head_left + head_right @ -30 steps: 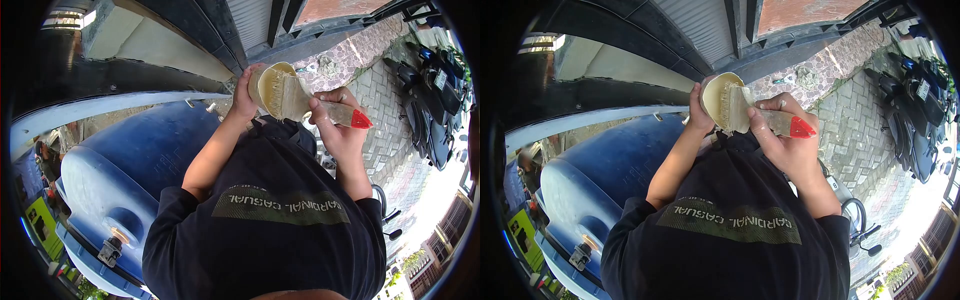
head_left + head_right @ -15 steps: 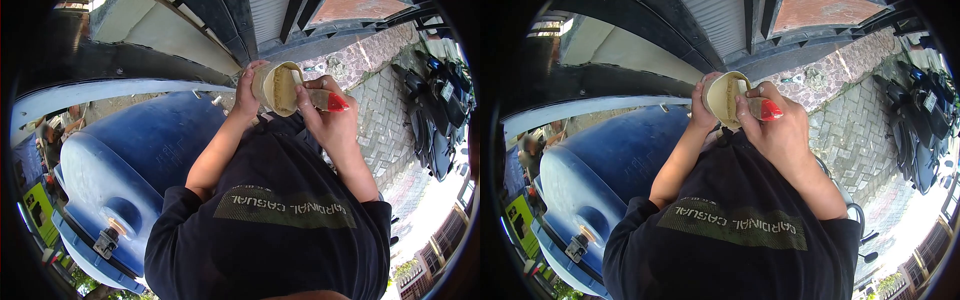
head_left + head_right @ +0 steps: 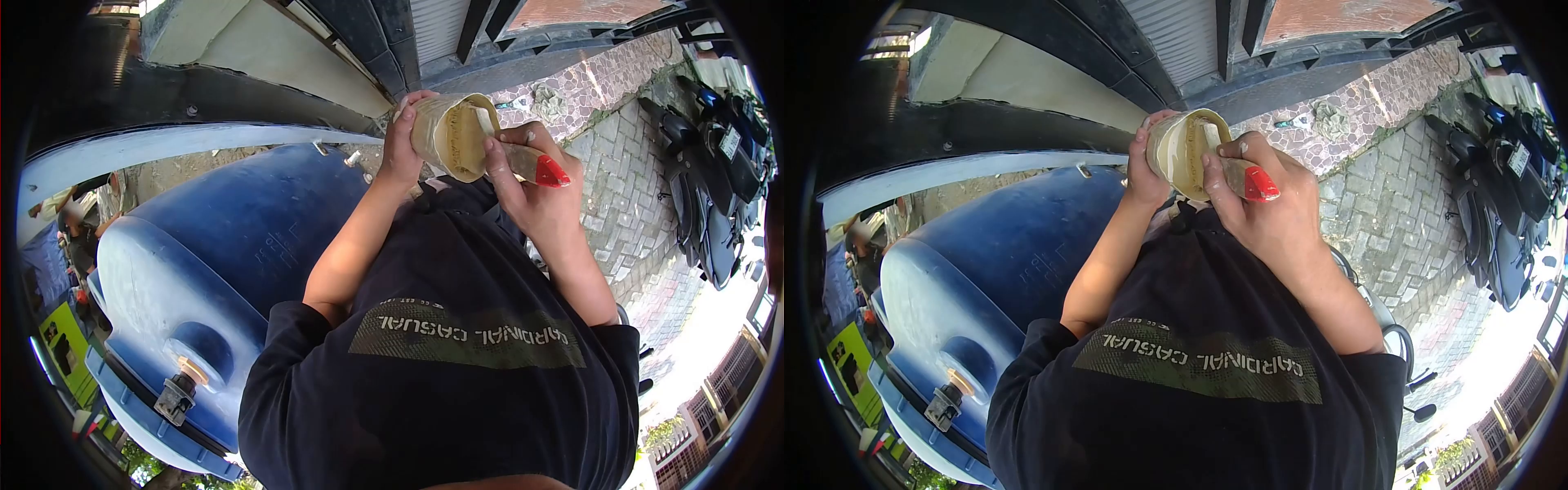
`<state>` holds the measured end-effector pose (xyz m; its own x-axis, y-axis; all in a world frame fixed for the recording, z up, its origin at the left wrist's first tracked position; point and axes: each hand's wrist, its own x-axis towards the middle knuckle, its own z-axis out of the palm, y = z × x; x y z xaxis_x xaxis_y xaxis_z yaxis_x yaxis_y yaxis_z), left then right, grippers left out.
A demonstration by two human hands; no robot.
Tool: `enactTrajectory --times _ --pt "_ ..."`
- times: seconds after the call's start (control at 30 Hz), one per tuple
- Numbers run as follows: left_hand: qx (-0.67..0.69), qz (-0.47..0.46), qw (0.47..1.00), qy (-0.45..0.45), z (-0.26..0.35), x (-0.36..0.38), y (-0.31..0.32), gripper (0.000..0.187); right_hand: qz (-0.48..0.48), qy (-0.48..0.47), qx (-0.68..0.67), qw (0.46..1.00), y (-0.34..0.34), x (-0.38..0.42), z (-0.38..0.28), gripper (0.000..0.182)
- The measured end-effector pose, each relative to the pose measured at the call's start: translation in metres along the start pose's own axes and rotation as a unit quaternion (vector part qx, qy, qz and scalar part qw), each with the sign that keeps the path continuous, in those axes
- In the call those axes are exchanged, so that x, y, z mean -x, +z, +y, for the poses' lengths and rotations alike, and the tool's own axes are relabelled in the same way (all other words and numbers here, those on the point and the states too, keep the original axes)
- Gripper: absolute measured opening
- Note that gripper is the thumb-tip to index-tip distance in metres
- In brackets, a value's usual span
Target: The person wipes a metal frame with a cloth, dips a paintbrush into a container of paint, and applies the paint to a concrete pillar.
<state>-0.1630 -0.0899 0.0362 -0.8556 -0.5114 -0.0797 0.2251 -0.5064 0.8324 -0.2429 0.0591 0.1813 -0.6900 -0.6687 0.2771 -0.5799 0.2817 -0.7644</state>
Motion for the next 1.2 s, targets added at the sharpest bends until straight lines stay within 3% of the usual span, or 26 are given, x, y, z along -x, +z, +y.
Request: enactTrajectory --times 0.3,0.37,0.4,0.47,0.53,0.57,0.63,0.77,0.83,0.97,1.17,1.2 --pt "0.093 0.007 0.994 -0.063 0.000 -0.001 -0.006 0.054 0.085 0.043 -0.084 0.992 0.011 -0.007 0.027 0.013" --pt "0.115 -0.035 0.988 -0.098 -0.003 -0.002 -0.015 0.058 0.109 0.032 -0.195 0.974 0.019 -0.011 0.040 0.015" --pt "0.097 -0.054 0.991 -0.074 0.003 -0.001 -0.009 0.065 0.103 0.081 -0.245 0.961 0.017 -0.012 0.032 0.016" --pt "0.077 -0.075 0.993 -0.054 0.010 0.000 -0.003 0.073 0.087 0.089 -0.235 0.964 0.012 -0.015 0.026 0.016" --pt "0.061 -0.125 0.990 -0.028 0.014 0.000 -0.003 0.096 0.062 0.121 -0.239 0.961 0.007 -0.018 0.017 0.016" --pt "0.059 -0.125 0.990 -0.031 0.017 0.001 -0.004 0.096 0.064 0.123 -0.241 0.961 0.007 -0.019 0.017 0.016" --pt "-0.001 -0.154 0.988 -0.008 0.024 0.003 -0.005 0.110 0.073 0.053 -0.205 0.974 0.008 -0.023 0.018 0.015" --pt "-0.107 -0.178 0.978 -0.004 0.049 0.004 -0.006 0.111 0.027 0.040 -0.208 0.977 0.003 -0.025 0.010 0.014" --pt "-0.145 -0.196 0.969 -0.042 0.056 0.003 -0.012 0.105 -0.047 0.022 -0.187 0.981 -0.002 -0.026 0.002 0.009" --pt "-0.169 -0.190 0.967 0.008 0.047 -0.002 -0.026 0.102 -0.016 -0.006 -0.237 0.971 -0.007 -0.026 -0.012 0.011" --pt "-0.216 -0.175 0.960 0.026 0.059 -0.001 -0.023 0.100 -0.105 -0.220 -0.115 0.963 -0.021 -0.031 -0.018 0.016" --pt "-0.268 -0.174 0.945 0.071 0.059 -0.002 -0.025 0.099 -0.114 -0.218 -0.108 0.963 -0.024 -0.031 -0.020 0.018"
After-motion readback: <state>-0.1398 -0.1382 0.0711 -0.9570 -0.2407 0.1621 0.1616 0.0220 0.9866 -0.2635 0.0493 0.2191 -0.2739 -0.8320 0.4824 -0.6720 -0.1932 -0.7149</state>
